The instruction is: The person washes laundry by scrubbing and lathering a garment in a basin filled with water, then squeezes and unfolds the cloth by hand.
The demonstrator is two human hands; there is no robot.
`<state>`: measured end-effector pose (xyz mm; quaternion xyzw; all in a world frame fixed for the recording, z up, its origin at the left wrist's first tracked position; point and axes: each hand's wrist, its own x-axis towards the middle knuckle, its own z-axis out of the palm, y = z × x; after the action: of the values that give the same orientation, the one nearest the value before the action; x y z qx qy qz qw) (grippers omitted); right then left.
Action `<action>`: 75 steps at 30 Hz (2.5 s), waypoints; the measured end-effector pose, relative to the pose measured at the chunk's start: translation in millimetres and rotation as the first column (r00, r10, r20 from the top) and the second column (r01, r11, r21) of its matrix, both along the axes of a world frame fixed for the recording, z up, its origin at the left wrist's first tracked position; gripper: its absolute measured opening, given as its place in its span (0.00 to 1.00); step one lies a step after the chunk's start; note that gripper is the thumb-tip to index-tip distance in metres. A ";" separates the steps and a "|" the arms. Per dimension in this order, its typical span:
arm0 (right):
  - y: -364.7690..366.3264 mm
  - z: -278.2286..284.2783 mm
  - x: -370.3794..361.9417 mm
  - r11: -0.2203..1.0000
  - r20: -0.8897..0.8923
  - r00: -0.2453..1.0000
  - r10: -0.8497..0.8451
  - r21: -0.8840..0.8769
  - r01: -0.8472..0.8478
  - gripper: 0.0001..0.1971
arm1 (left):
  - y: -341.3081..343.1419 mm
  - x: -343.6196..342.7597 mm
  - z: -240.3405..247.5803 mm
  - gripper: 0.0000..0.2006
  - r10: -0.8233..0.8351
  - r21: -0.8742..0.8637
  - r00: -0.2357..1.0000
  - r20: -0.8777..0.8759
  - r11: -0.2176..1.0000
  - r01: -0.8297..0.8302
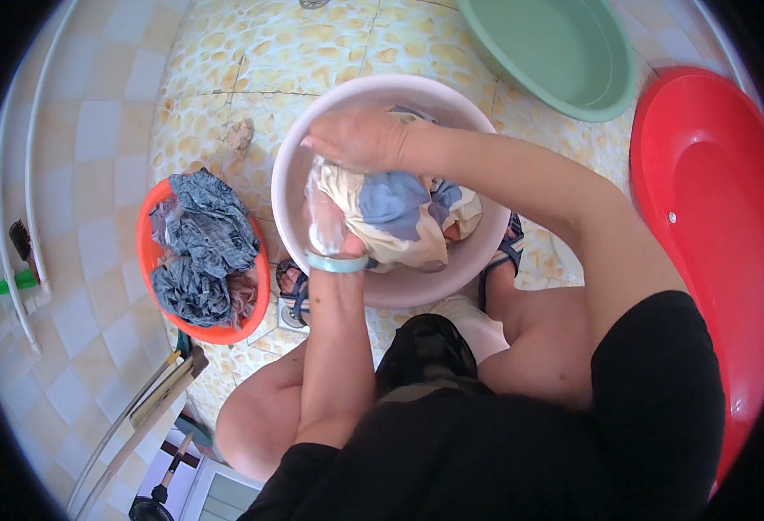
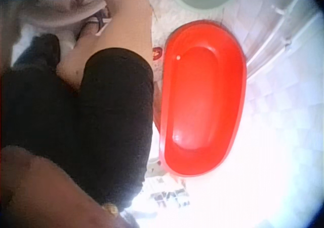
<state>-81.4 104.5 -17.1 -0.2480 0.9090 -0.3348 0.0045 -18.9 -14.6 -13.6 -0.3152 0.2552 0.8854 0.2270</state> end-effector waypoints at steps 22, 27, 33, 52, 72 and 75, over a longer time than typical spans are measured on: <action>76.2 27.2 -26.4 0.278 0.789 0.588 0.177 -0.614 0.739 0.11 | -61.4 -9.2 -22.0 0.26 -0.130 -0.508 0.968 -0.215 0.861 0.002; 81.7 32.5 -39.0 0.254 0.822 0.539 0.187 -0.570 0.781 0.11 | -29.8 3.4 -8.2 0.51 -0.788 -0.984 0.589 -0.179 0.153 -0.095; 82.2 45.4 -37.1 0.356 0.823 0.520 0.230 -0.568 0.742 0.12 | 7.6 19.1 13.0 0.32 -0.843 -0.927 0.502 0.192 -0.323 -0.189; 128.6 64.9 -25.1 0.940 0.821 0.571 0.027 -0.215 0.265 0.28 | -51.3 -11.9 -10.9 0.07 0.169 -0.559 0.977 -0.126 0.802 -0.211; 108.5 87.5 -8.2 0.486 0.717 0.560 0.416 -0.695 0.529 0.24 | -18.7 -4.7 5.1 0.22 -0.797 -0.907 0.564 -0.217 -0.048 -0.418; 97.3 93.5 -4.1 0.359 0.635 0.500 0.590 -0.760 0.542 0.26 | -10.3 -11.6 17.5 0.25 -0.640 -0.907 0.642 -0.421 0.315 -0.280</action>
<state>-85.6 201.8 76.4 -0.0145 0.3996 -0.8577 0.3232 -30.4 -24.9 3.9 0.0380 0.8171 0.5751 -0.0099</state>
